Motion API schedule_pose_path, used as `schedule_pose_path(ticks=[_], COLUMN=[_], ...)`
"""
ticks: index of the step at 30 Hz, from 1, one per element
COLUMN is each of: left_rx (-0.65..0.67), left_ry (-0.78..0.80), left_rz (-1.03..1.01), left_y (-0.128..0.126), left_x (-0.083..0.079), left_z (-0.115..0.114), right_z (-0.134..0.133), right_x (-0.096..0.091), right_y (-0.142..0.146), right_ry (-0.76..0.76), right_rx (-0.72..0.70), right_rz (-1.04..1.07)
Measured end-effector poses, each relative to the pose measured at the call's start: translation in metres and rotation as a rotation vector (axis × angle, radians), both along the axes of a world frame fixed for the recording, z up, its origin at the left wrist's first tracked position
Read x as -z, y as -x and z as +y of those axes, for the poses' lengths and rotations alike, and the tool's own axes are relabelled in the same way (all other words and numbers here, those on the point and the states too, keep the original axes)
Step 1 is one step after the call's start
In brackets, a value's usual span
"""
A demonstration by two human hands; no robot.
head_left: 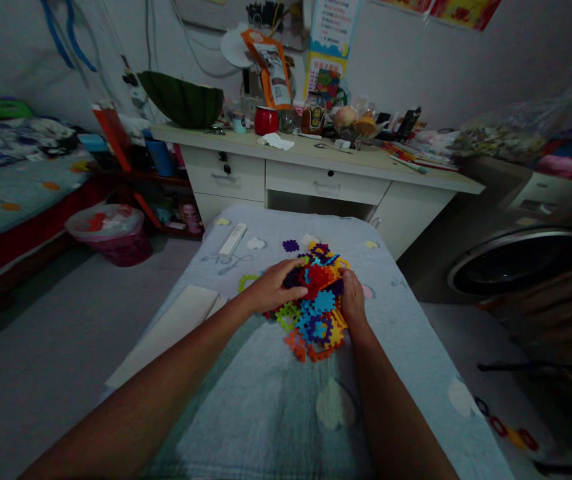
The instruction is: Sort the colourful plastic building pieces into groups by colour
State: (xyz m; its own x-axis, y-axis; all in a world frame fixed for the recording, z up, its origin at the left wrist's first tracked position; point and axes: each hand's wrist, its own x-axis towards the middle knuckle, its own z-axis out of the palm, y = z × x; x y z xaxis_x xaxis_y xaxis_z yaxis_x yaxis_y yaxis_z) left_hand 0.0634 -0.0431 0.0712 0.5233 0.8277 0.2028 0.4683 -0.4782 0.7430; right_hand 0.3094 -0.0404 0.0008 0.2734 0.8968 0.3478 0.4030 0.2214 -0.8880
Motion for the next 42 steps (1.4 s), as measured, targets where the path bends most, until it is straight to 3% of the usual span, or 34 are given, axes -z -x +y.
schedule_pose_path(ticks=[2,4,8,12,16,21,24,28,36,42], left_rx=[-0.158,-0.294,-0.298,-0.317,-0.303,-0.269,-0.345,-0.440,-0.119,-0.189], left_ry=[-0.042,0.045,0.121,-0.016,-0.125,-0.151,-0.135,-0.094,-0.136,-0.163], left_rz=[0.222,0.412,0.539,0.438,0.272,0.091,-0.017,0.079,0.267,0.312], left_y=[0.015,0.029,0.036,0.016,-0.005,-0.014,-0.014,-0.018,-0.047,-0.060], left_x=[0.003,0.012,0.038,0.053,0.051,0.043,0.039,0.035,0.042,0.054], left_z=[-0.014,-0.025,-0.038,-0.036,-0.025,-0.008,-0.001,-0.012,-0.084,-0.083], right_z=[0.000,0.000,0.001,0.001,0.001,0.000,0.001,0.001,0.003,0.002], right_x=[0.001,0.002,0.003,0.002,0.001,0.001,0.001,0.000,0.005,0.003], right_y=[0.000,0.000,0.000,0.000,0.000,0.000,0.000,-0.001,-0.001,-0.002], right_ry=[0.000,0.006,0.008,0.013,0.016,0.009,0.007,0.003,-0.011,0.013], right_rx=[0.003,0.008,0.020,0.018,0.019,0.026,0.019,0.018,0.047,-0.033], right_rz=[0.007,0.004,-0.013,-0.008,0.000,0.005,0.000,-0.001,-0.008,-0.009])
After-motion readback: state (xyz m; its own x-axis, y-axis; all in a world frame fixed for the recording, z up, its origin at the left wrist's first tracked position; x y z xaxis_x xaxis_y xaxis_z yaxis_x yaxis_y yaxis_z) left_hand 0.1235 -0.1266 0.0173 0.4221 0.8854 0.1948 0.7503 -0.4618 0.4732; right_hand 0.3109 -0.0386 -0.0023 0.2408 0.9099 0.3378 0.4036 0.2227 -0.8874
